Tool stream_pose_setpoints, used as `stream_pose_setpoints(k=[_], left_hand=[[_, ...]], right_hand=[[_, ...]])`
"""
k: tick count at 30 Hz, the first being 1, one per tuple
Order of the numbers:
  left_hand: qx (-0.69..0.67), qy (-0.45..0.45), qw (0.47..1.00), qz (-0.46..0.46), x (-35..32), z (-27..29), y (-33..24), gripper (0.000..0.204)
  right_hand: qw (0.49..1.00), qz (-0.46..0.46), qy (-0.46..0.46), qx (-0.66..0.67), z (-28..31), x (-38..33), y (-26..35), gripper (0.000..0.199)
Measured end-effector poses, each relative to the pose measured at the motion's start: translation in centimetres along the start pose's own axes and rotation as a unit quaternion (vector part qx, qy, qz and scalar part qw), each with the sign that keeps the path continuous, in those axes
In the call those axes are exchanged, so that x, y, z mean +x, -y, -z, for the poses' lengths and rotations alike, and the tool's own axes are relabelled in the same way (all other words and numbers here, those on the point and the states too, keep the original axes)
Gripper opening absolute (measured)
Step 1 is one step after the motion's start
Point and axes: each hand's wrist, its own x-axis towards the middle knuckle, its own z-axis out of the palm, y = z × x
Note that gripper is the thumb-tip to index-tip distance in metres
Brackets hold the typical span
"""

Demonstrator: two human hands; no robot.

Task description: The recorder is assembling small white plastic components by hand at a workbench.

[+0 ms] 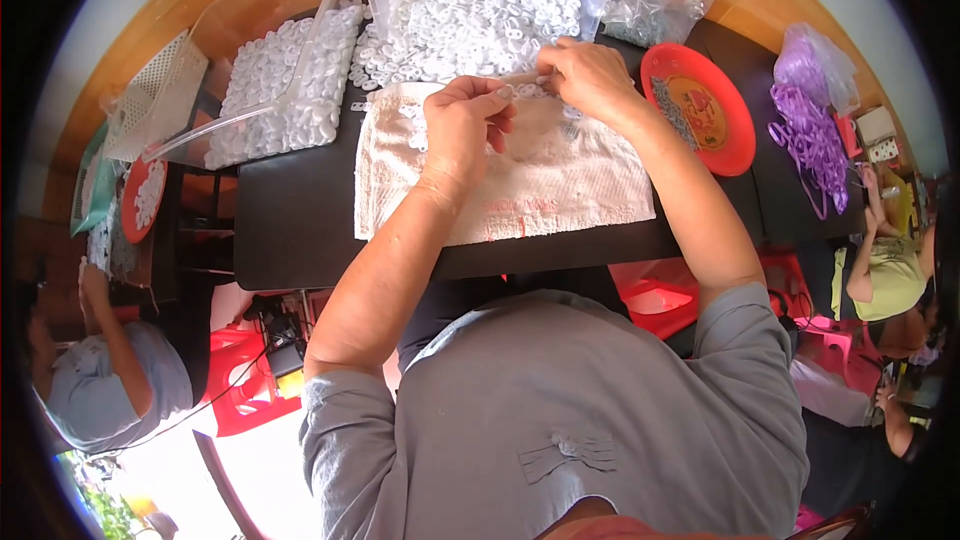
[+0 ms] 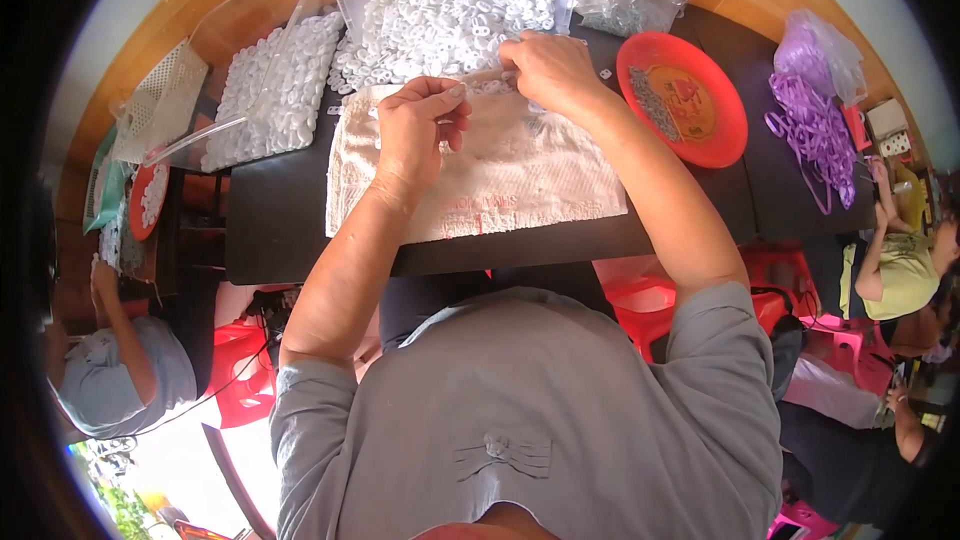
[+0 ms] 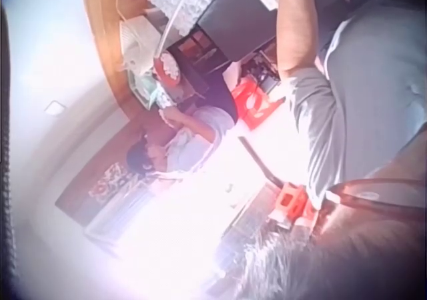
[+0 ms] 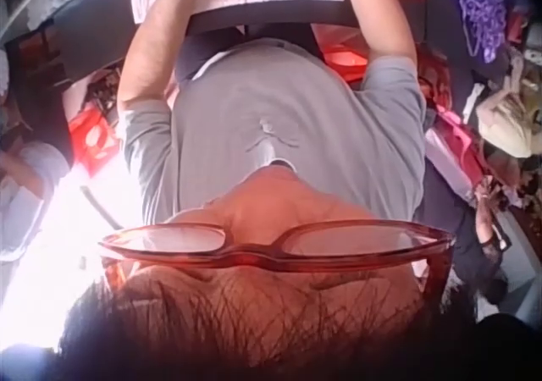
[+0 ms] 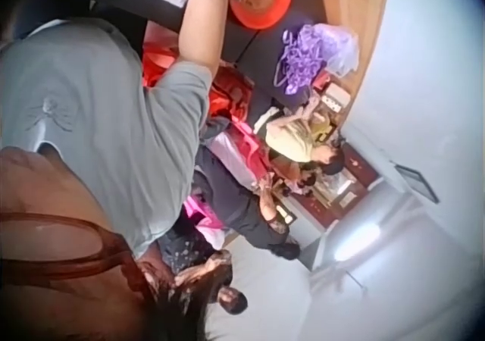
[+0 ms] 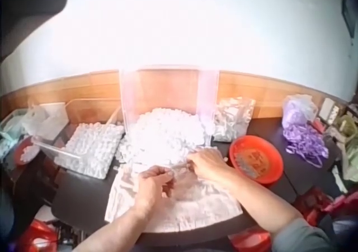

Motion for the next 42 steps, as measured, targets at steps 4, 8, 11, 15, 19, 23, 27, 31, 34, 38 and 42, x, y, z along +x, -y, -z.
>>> stream_pose_setpoints(k=[4, 8, 11, 15, 19, 23, 27, 31, 34, 38, 42], left_hand=[[-0.026, -0.019, 0.999, 0.002, 0.0, 0.4, -0.1, 0.008], [-0.058, -0.059, 0.997, -0.009, 0.0, 0.6, -0.6, 0.009], [-0.068, -0.057, 0.996, 0.002, 0.2, 0.8, -0.7, 0.009], [-0.077, -0.060, 0.995, 0.009, 0.1, 0.9, -0.9, 0.009], [-0.070, -0.060, 0.996, 0.012, 0.0, 0.9, -0.9, 0.009], [-0.094, -0.062, 0.994, 0.010, 0.1, 0.6, -0.8, 0.005], [-0.089, -0.055, 0.994, 0.012, 0.2, 0.8, -0.6, 0.005], [-0.052, -0.039, 0.998, 0.013, 0.1, 0.8, -0.5, 0.009], [-0.039, -0.037, 0.999, 0.000, 0.1, 0.6, -0.4, 0.009], [-0.048, -0.026, 0.998, -0.001, 0.0, 0.4, -0.3, 0.010], [-0.034, -0.011, 0.999, -0.007, -0.3, -0.3, -0.5, 0.010]], right_hand=[[0.997, 0.041, -0.045, 0.052, 0.4, -0.9, 1.4, 0.011], [0.980, 0.155, -0.082, 0.093, -0.4, -1.8, 2.6, 0.010], [0.972, 0.218, -0.092, 0.003, -1.1, -2.2, 2.1, 0.011], [0.978, 0.148, -0.145, -0.017, 0.3, -2.5, 2.3, 0.006], [0.991, 0.068, -0.082, -0.084, 0.3, -3.0, 2.7, 0.003], [0.991, 0.046, -0.053, -0.111, -0.2, -2.9, 3.2, 0.010], [0.992, 0.053, -0.016, -0.113, -0.1, -3.1, 4.4, 0.010], [0.981, 0.131, -0.095, -0.112, -1.3, -3.5, 4.2, 0.007], [0.986, 0.129, -0.080, -0.067, -1.5, -3.8, 4.8, 0.010], [0.987, 0.123, -0.104, -0.016, -1.3, -3.7, 4.4, 0.006], [0.881, -0.045, -0.101, 0.461, -0.7, -3.3, 2.5, 0.009]])
